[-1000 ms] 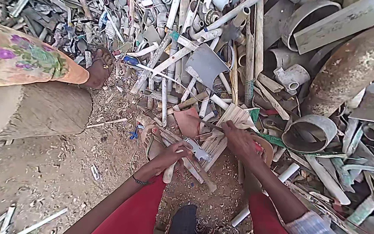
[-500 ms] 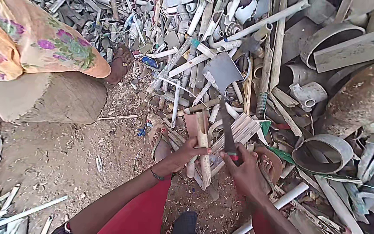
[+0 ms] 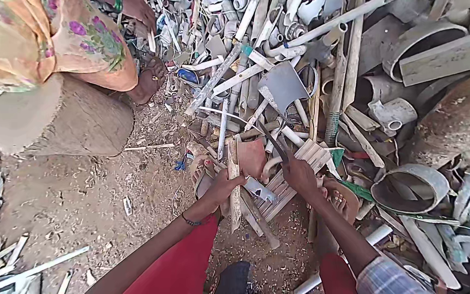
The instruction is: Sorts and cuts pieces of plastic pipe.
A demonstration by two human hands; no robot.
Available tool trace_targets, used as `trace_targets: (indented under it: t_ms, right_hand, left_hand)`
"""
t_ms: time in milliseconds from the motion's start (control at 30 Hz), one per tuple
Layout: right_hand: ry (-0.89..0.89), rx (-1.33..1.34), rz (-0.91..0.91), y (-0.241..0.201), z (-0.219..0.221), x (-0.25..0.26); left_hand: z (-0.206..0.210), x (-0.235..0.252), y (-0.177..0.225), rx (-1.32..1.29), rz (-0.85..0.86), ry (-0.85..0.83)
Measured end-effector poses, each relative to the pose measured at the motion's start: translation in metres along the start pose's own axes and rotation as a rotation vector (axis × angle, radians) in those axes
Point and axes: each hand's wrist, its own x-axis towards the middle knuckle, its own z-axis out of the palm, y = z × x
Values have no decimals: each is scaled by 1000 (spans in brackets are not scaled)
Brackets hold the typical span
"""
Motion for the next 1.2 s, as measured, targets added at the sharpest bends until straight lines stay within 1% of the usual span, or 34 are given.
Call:
trace_targets:
  t_ms: [67,133,200,267,300,333,367,400,433,467,500,533,567,600,633,667,700,767,800,833,867,900,933,967,1000,1033,1067,1100,1133,1167,1200]
  right_hand:
    - [176,130,-18,12,5,-20]
    - [386,302,-13,33,2,-36]
    - [553,467,88,49,-10,-50]
    - [681,499,205,52,-16,-63]
    - [713,492,221,47,-14,-70]
    - [731,460,186,39,-6,-77]
    - [723,416,83,32,7,-84]
    - [658,387,-58,26,21,-87]
    - [542,349,-202,23,35,-83]
    - [318,300,-270,18,43,-79]
    - [57,218,-255,13,49,-73]
    - [-170,111,-195,7,54,-64]
    - [-306,32,-136,4,61,-57]
    - [-368,-13,-97,3,66,-53]
    - [-377,-25,-81,4,67,-52]
    - [-341,8,-83,7,66,-53]
    - [-252,91,-99,11,64,-55]
    - [12,382,-114,20,62,-60]
    - [103,544,-74,20,59,-63]
    - [122,680,-11,16,53,-67]
    - [98,765,26,12,46,-70]
    - [45,812,17,6,41,-75]
    - [-30,835,-47,-1,39,-81]
    - [-134,839,-149,-9,36,-86]
    - [-270,846,-239,-16,34,-89]
    - [-395,870,-299,-21,34,-89]
    - [-458,915,-315,-24,38,-88]
    - [-439,973,-302,-24,44,-87]
    - [-358,997,-269,-21,51,-84]
    - [-245,957,-196,-17,60,-79]
    - [-134,850,-107,-12,69,-74]
  left_hand:
    - [-7,1,-6,3,36,8]
    - [-11,-2,-9,39,38,22]
    - [-11,-5,-6,44,-3,63]
    - [-11,-5,-2,-25,-43,129]
    - [-10,-4,1,-72,-62,160]
    - [-10,-4,3,-115,-74,182]
    - [-11,-4,3,-134,-78,189]
    - [-11,-3,1,-133,-76,178]
    - [-11,-3,-1,-115,-78,153]
    - [-12,-3,-3,-92,-85,121]
    - [-12,-4,-5,-72,-98,95]
    - [-11,-5,-6,-55,-117,83]
    - [-10,-5,-7,-50,-133,83]
    - [-10,-6,-9,-60,-138,92]
    - [-11,-6,-10,-75,-136,101]
    - [-12,-5,-12,-87,-128,119]
    - [-14,-4,-13,-97,-118,136]
    - [-16,-3,-14,-107,-114,153]
    - [-16,-3,-14,-115,-121,137]
    - [-17,-3,-16,-136,-124,86]
    - [-17,-2,-17,-170,-120,10]
    - [-18,-3,-16,-211,-121,-76]
    - [-17,-5,-14,-248,-137,-139]
    - [-14,-10,-8,-259,-163,-150]
    - [-12,-14,-3,-248,-183,-125]
    - [-12,-16,0,-233,-183,-102]
    - [-13,-17,0,-230,-169,-66]
    - [-15,-18,-3,-237,-146,-26]
    - [-17,-19,-8,-252,-116,13]
    - [-20,-20,-14,-279,-84,54]
    - [-22,-21,-19,-309,-67,108]
